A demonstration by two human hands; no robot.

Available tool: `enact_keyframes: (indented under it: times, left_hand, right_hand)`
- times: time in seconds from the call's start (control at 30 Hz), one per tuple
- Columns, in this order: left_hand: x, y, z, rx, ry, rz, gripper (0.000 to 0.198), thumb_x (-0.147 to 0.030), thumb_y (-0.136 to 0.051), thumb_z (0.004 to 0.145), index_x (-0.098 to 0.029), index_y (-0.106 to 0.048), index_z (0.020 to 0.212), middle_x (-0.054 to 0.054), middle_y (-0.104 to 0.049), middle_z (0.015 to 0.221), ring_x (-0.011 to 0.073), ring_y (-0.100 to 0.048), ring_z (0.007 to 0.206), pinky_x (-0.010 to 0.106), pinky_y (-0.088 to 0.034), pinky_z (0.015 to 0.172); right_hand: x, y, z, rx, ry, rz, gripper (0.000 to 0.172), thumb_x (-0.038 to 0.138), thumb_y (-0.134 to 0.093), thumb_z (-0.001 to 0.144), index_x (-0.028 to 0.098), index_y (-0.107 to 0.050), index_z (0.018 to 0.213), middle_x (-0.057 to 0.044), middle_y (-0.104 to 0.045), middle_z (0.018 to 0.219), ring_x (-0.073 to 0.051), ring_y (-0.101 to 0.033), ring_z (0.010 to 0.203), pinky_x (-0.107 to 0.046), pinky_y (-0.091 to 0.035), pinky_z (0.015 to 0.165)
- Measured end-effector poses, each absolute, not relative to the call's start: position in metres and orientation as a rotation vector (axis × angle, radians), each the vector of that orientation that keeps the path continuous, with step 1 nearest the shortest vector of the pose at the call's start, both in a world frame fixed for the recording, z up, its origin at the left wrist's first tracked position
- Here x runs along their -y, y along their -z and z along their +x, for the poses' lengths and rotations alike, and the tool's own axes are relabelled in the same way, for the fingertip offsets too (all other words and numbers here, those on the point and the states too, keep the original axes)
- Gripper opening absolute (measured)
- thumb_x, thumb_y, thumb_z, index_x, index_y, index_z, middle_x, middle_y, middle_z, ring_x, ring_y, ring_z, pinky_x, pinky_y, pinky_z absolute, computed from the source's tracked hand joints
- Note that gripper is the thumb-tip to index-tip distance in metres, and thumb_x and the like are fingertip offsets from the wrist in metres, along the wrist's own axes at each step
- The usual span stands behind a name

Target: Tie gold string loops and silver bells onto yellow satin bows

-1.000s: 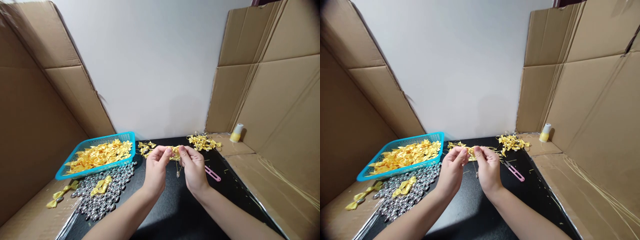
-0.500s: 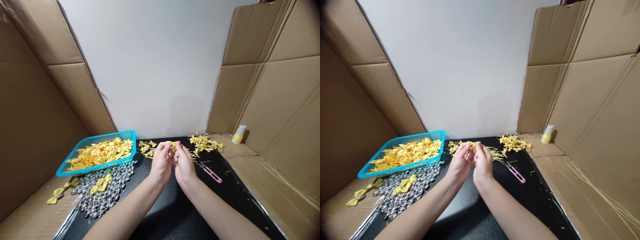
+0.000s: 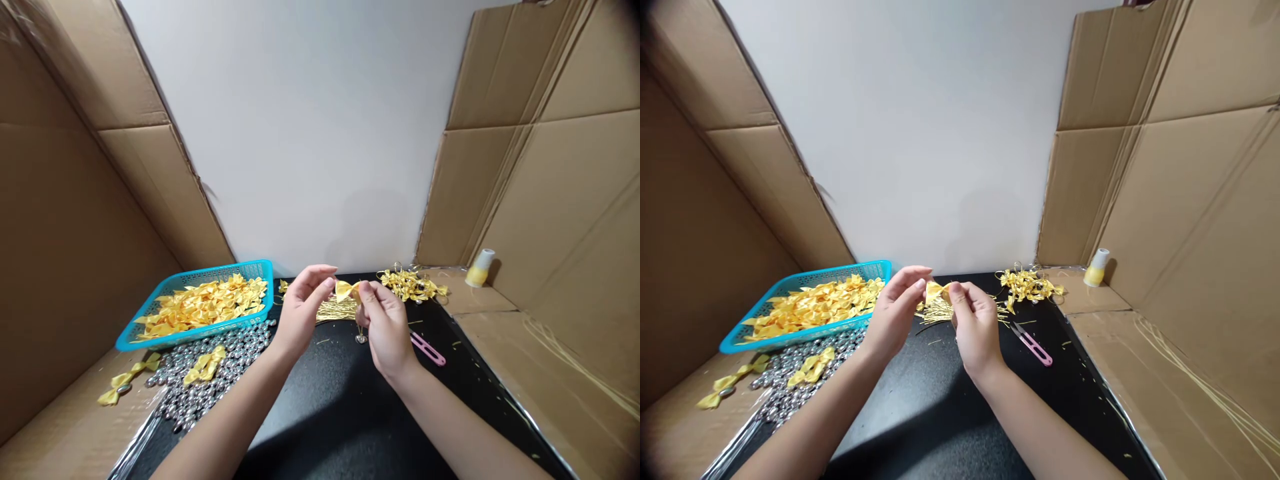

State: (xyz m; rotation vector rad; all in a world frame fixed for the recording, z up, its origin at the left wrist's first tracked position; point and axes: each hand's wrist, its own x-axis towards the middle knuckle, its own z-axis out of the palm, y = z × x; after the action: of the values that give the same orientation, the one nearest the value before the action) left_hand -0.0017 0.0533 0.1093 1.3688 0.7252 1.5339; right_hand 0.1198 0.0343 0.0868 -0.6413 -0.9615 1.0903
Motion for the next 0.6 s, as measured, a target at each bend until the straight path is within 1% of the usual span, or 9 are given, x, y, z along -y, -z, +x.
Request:
enact_keyframes:
  times: [0.1,0.17,0.23,0.33,0.47,0.53,0.6]
  left_hand:
    - [-0.049,-0.115,-0.015,-0.764,-1.523,1.779,0.008,-0.024,-0.066,0.080,-0.021,-0.072,0.082,0.003,-0.066,0.078,0.0149,-0.057,0.074,0.024,-0.044,0.067]
    - [-0.046,-0.119,-0.019,-0.789,-1.504,1.896,0.013,-0.024,-0.061,0.083,-0.021,-0.073,0.083,0.004,-0.068,0.080,0.0162,-0.058,0.075,0.026,-0.045,0.069]
    - [-0.044,-0.122,-0.020,-0.863,-1.471,1.933,0.014,-0.025,-0.061,0.083,-0.021,-0.074,0.087,0.005,-0.070,0.081,0.0161,-0.059,0.073,0.026,-0.045,0.068]
    - [-0.042,-0.125,-0.016,-0.967,-1.367,1.898,0.014,-0.031,-0.067,0.080,-0.018,-0.074,0.081,0.005,-0.070,0.073,0.0156,-0.058,0.066,0.025,-0.045,0.062]
    - [-0.041,-0.125,-0.010,-0.900,-1.272,1.660,0.021,-0.036,-0.071,0.076,-0.016,-0.070,0.071,0.004,-0.068,0.066,0.0136,-0.058,0.061,0.023,-0.045,0.059]
    - [-0.041,-0.125,-0.009,-0.879,-1.270,1.606,0.024,-0.038,-0.072,0.075,-0.016,-0.067,0.067,0.003,-0.065,0.063,0.0122,-0.057,0.059,0.022,-0.045,0.059]
    - [-0.041,-0.124,-0.008,-0.890,-1.281,1.603,0.026,-0.039,-0.072,0.075,-0.015,-0.066,0.065,0.002,-0.064,0.061,0.0112,-0.055,0.058,0.021,-0.043,0.058]
  right_hand:
    - [-0.031,-0.086,0.123,1.054,-1.053,-0.662,0.036,0.046,-0.060,0.086,0.018,-0.053,0.065,0.008,-0.028,0.052,-0.007,-0.022,0.048,-0.023,-0.018,0.045]
    - [-0.030,-0.086,0.123,1.088,-1.038,-0.676,0.036,0.046,-0.059,0.087,0.018,-0.053,0.065,0.008,-0.029,0.053,-0.007,-0.023,0.049,-0.023,-0.018,0.046]
    - [-0.029,-0.087,0.123,1.110,-1.023,-0.693,0.037,0.046,-0.058,0.087,0.018,-0.053,0.064,0.007,-0.031,0.054,-0.007,-0.024,0.050,-0.023,-0.020,0.046]
    - [-0.029,-0.088,0.124,1.131,-1.004,-0.718,0.039,0.048,-0.058,0.086,0.018,-0.051,0.062,0.007,-0.033,0.054,-0.008,-0.025,0.050,-0.024,-0.022,0.047]
    - [-0.029,-0.087,0.126,1.141,-0.997,-0.721,0.039,0.047,-0.059,0.086,0.018,-0.051,0.061,0.006,-0.035,0.055,-0.008,-0.026,0.050,-0.024,-0.023,0.048]
    - [-0.030,-0.086,0.127,1.128,-1.015,-0.709,0.039,0.047,-0.059,0.086,0.018,-0.051,0.060,0.007,-0.033,0.053,-0.008,-0.025,0.049,-0.024,-0.022,0.047]
    - [-0.030,-0.084,0.128,1.101,-1.047,-0.700,0.038,0.048,-0.059,0.085,0.018,-0.055,0.062,0.007,-0.031,0.051,-0.008,-0.024,0.048,-0.024,-0.020,0.045]
